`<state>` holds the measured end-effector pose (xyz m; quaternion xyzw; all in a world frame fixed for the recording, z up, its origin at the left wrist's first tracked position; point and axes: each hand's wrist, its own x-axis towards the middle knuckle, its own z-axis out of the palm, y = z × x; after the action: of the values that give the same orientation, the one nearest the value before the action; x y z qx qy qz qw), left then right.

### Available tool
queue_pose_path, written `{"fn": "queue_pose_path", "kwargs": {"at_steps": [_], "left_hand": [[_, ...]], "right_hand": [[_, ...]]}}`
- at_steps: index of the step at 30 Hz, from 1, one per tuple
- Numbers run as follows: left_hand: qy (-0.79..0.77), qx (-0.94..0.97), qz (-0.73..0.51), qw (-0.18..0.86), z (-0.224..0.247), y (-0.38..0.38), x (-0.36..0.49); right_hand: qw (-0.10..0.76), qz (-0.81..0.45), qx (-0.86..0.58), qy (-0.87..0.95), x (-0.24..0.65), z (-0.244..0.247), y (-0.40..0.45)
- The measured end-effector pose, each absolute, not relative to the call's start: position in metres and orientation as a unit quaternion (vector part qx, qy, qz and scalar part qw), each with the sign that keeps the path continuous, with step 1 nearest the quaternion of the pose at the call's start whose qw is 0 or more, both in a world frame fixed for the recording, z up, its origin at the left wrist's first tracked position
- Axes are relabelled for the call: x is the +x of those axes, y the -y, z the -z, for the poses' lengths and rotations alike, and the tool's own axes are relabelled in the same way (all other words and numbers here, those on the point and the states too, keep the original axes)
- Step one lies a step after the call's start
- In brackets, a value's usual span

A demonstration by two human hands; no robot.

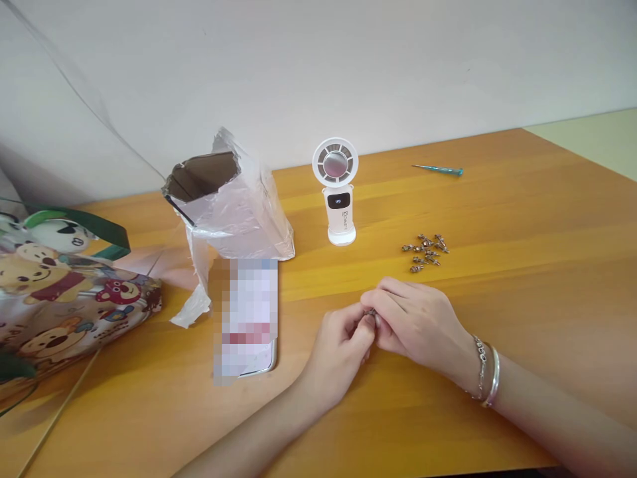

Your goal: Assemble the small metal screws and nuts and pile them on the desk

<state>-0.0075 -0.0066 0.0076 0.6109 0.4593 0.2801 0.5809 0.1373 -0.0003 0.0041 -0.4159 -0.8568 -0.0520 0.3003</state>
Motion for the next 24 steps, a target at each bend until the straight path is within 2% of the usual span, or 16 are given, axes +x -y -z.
{"fn": "queue_pose_path", "kwargs": {"at_steps": [5, 12, 24], "left_hand": [[-0.450, 0.616, -0.283, 0.582, -0.008, 0.007, -0.008], [-0.451, 0.628, -0.277, 0.571, -0.006, 0.003, -0.011], [-0.416, 0.626, -0.266, 0.603, -0.006, 0.001, -0.013]], "right_hand": [[0.299, 0.028, -0.418, 0.857, 0.140, -0.004, -0.001], [0.301, -0.210, -0.425, 0.828, 0.148, -0.004, -0.004], [0.313, -0.286, -0.365, 0.829, 0.154, -0.004, -0.008]]}}
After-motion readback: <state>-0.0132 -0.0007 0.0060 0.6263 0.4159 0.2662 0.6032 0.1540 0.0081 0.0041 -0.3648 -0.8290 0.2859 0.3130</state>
